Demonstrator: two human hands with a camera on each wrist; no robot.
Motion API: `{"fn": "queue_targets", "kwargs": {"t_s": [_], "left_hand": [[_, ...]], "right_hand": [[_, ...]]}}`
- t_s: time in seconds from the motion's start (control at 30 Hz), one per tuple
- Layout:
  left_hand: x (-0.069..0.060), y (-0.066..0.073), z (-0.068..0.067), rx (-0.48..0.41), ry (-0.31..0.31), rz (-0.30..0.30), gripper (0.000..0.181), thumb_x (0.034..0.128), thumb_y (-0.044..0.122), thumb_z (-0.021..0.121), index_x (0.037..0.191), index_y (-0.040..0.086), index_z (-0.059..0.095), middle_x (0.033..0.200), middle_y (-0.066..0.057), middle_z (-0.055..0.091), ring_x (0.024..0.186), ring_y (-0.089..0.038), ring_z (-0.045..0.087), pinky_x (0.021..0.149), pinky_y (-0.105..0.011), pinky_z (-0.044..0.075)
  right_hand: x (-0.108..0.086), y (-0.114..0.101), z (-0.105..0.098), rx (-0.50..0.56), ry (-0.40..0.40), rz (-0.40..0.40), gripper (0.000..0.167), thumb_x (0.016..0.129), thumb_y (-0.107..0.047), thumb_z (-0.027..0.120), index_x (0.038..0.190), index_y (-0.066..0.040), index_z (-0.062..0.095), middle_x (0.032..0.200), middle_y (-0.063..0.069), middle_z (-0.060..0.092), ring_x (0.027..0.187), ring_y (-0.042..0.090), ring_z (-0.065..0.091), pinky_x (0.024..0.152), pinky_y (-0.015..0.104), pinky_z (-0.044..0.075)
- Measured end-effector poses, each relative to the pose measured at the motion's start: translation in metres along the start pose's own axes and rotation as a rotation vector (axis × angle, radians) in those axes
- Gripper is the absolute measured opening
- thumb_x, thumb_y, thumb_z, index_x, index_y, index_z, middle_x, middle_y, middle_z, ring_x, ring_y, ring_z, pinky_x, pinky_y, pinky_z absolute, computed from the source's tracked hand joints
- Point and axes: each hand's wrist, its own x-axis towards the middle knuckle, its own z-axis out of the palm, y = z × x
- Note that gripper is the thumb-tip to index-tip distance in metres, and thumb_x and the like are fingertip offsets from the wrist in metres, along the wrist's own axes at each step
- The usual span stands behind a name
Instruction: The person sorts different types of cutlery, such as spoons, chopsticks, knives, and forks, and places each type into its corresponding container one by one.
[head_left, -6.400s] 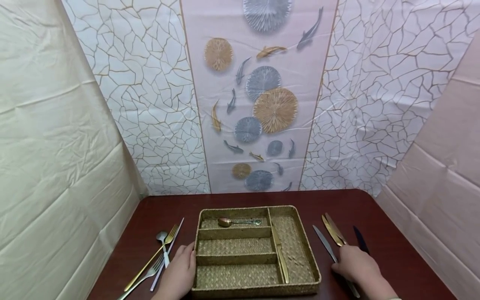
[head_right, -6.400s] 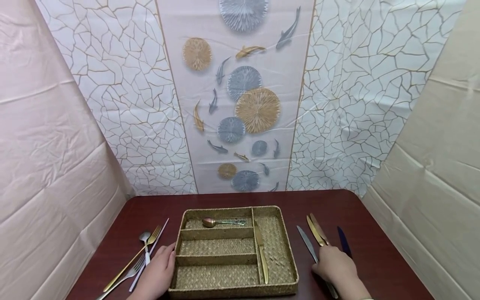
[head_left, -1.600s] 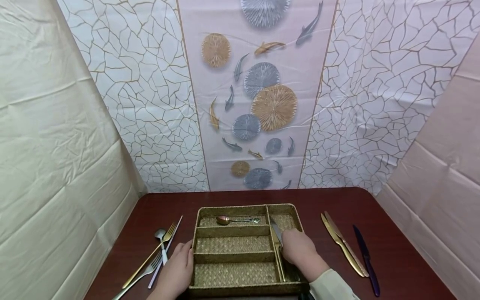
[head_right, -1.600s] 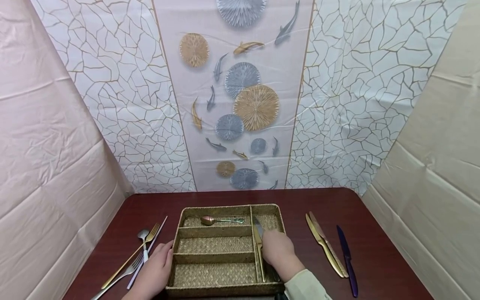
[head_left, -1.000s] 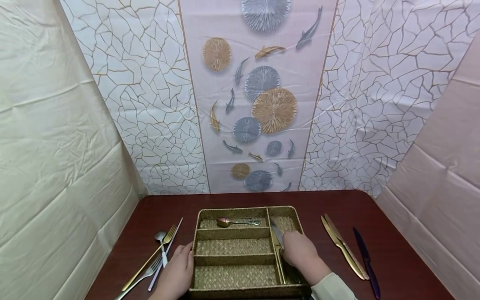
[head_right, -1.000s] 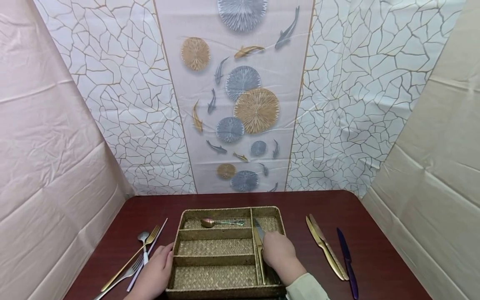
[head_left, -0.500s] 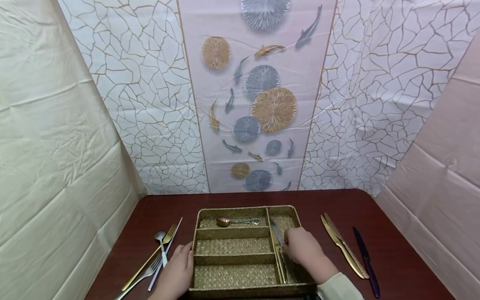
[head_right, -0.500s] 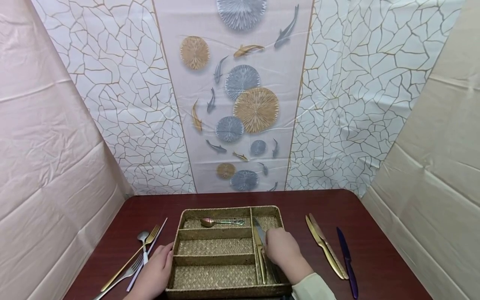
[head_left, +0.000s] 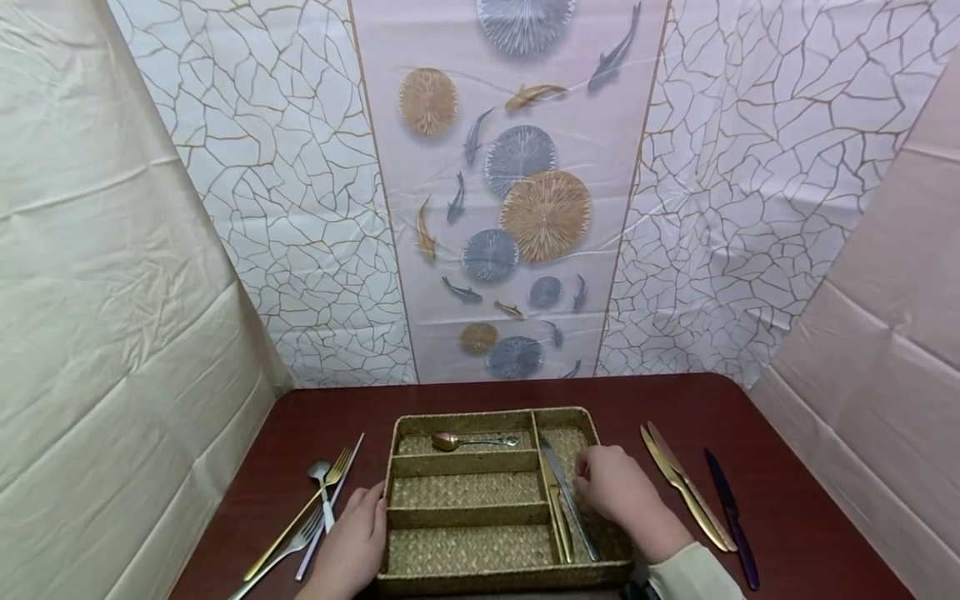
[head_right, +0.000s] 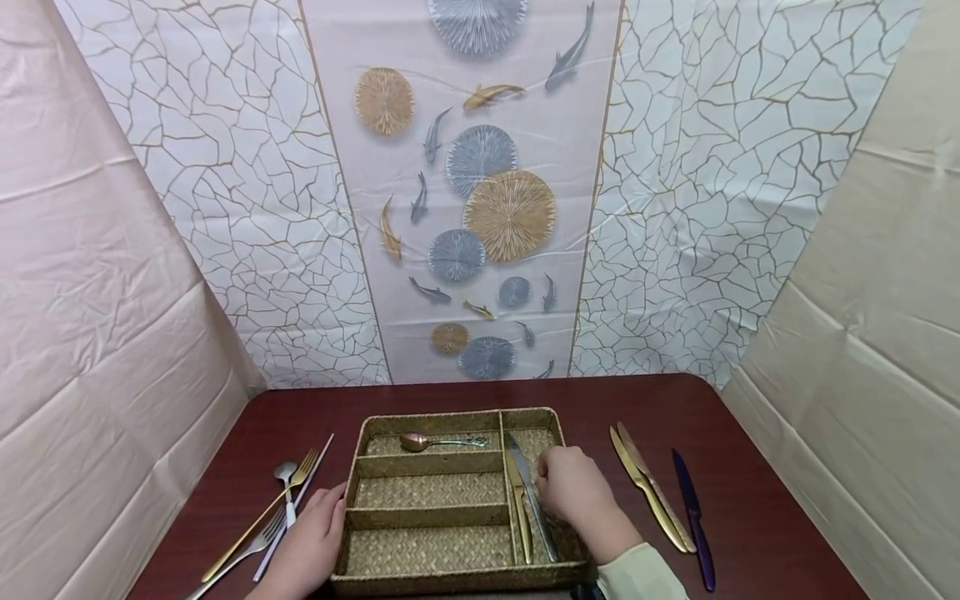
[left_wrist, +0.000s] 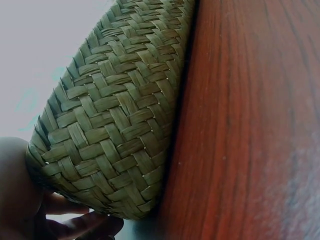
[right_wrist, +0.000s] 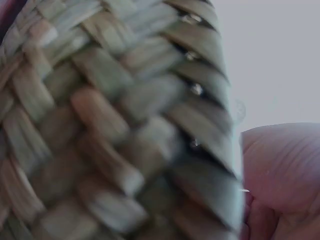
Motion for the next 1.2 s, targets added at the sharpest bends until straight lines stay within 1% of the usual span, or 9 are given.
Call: {"fn": "queue_targets", "kwargs": {"t_s": [0.3, 0.43, 0.53, 0.6, 0.67, 0.77, 0.93, 1.07, 1.2], "left_hand": [[0.000, -0.001, 0.001, 0.000, 0.008, -0.014, 0.038, 0.1159, 0.015, 0.052, 0.146, -0.002, 0.065, 0.120, -0.011, 0.066, 0.100, -0.029, 0.069, 0.086, -0.053, 0.058], [0.000, 0.000, 0.001, 0.000, 0.003, -0.016, 0.038, 0.1158, 0.015, 0.052, 0.146, -0.003, 0.065, 0.120, -0.012, 0.066, 0.101, -0.029, 0.069, 0.087, -0.054, 0.058], [0.001, 0.001, 0.000, 0.001, -0.011, -0.024, 0.038, 0.1162, 0.016, 0.051, 0.147, -0.003, 0.064, 0.121, -0.012, 0.066, 0.102, -0.029, 0.069, 0.087, -0.054, 0.058], [0.000, 0.001, 0.000, -0.001, -0.013, -0.025, 0.038, 0.1162, 0.016, 0.051, 0.147, -0.003, 0.064, 0.121, -0.012, 0.066, 0.102, -0.029, 0.069, 0.088, -0.054, 0.058], [0.000, 0.001, 0.000, -0.001, -0.011, -0.020, 0.038, 0.1161, 0.016, 0.051, 0.147, -0.003, 0.064, 0.121, -0.012, 0.066, 0.102, -0.029, 0.069, 0.087, -0.054, 0.058], [-0.001, 0.001, 0.000, -0.001, -0.003, -0.011, 0.038, 0.1161, 0.015, 0.052, 0.147, -0.003, 0.065, 0.120, -0.011, 0.066, 0.101, -0.029, 0.069, 0.086, -0.053, 0.058], [0.000, 0.000, 0.001, 0.003, 0.000, -0.009, 0.038, 0.1163, 0.016, 0.051, 0.147, -0.003, 0.065, 0.120, -0.011, 0.066, 0.101, -0.029, 0.069, 0.087, -0.054, 0.058], [0.000, 0.000, 0.000, 0.001, -0.012, -0.021, 0.039, 0.1167, 0.016, 0.050, 0.148, -0.003, 0.064, 0.121, -0.012, 0.066, 0.103, -0.030, 0.069, 0.088, -0.055, 0.058], [-0.001, 0.001, 0.000, 0.002, -0.011, -0.020, 0.039, 0.1169, 0.017, 0.050, 0.148, -0.003, 0.064, 0.122, -0.013, 0.066, 0.104, -0.031, 0.069, 0.089, -0.055, 0.058]], "right_hand": [[-0.002, 0.011, -0.014, -0.002, 0.094, 0.013, 0.007, 0.100, -0.011, 0.078, 0.096, -0.010, 0.073, 0.077, -0.003, 0.064, 0.062, 0.013, 0.055, 0.058, 0.037, 0.049], [-0.003, 0.024, -0.022, -0.032, 0.130, 0.026, 0.007, 0.102, -0.009, 0.075, 0.104, -0.004, 0.072, 0.084, 0.004, 0.069, 0.068, 0.018, 0.062, 0.063, 0.043, 0.055], [-0.004, 0.036, -0.028, -0.046, 0.112, 0.079, 0.013, 0.102, -0.010, 0.074, 0.111, 0.000, 0.072, 0.095, 0.010, 0.074, 0.078, 0.025, 0.069, 0.068, 0.050, 0.058], [-0.006, 0.045, -0.031, -0.057, 0.094, 0.114, 0.017, 0.102, -0.011, 0.075, 0.114, 0.000, 0.072, 0.097, 0.012, 0.075, 0.080, 0.028, 0.071, 0.070, 0.053, 0.059], [-0.008, 0.054, -0.034, -0.060, 0.073, 0.144, 0.019, 0.101, -0.011, 0.076, 0.116, 0.001, 0.071, 0.098, 0.012, 0.074, 0.078, 0.028, 0.071, 0.069, 0.053, 0.059], [-0.012, 0.067, -0.038, -0.077, 0.066, 0.167, 0.022, 0.100, -0.011, 0.077, 0.117, 0.002, 0.072, 0.097, 0.014, 0.075, 0.078, 0.029, 0.071, 0.069, 0.055, 0.059], [-0.017, 0.085, -0.044, -0.106, 0.044, 0.208, 0.026, 0.101, -0.013, 0.076, 0.121, 0.003, 0.072, 0.100, 0.015, 0.075, 0.085, 0.036, 0.073, 0.070, 0.059, 0.059], [-0.021, 0.097, -0.048, -0.122, 0.009, 0.255, 0.025, 0.100, -0.016, 0.075, 0.119, 0.001, 0.072, 0.102, 0.019, 0.075, 0.087, 0.040, 0.072, 0.070, 0.061, 0.057], [-0.027, 0.105, -0.051, -0.138, -0.021, 0.284, 0.020, 0.098, -0.017, 0.073, 0.110, -0.001, 0.072, 0.100, 0.022, 0.073, 0.082, 0.040, 0.070, 0.066, 0.061, 0.055]]}}
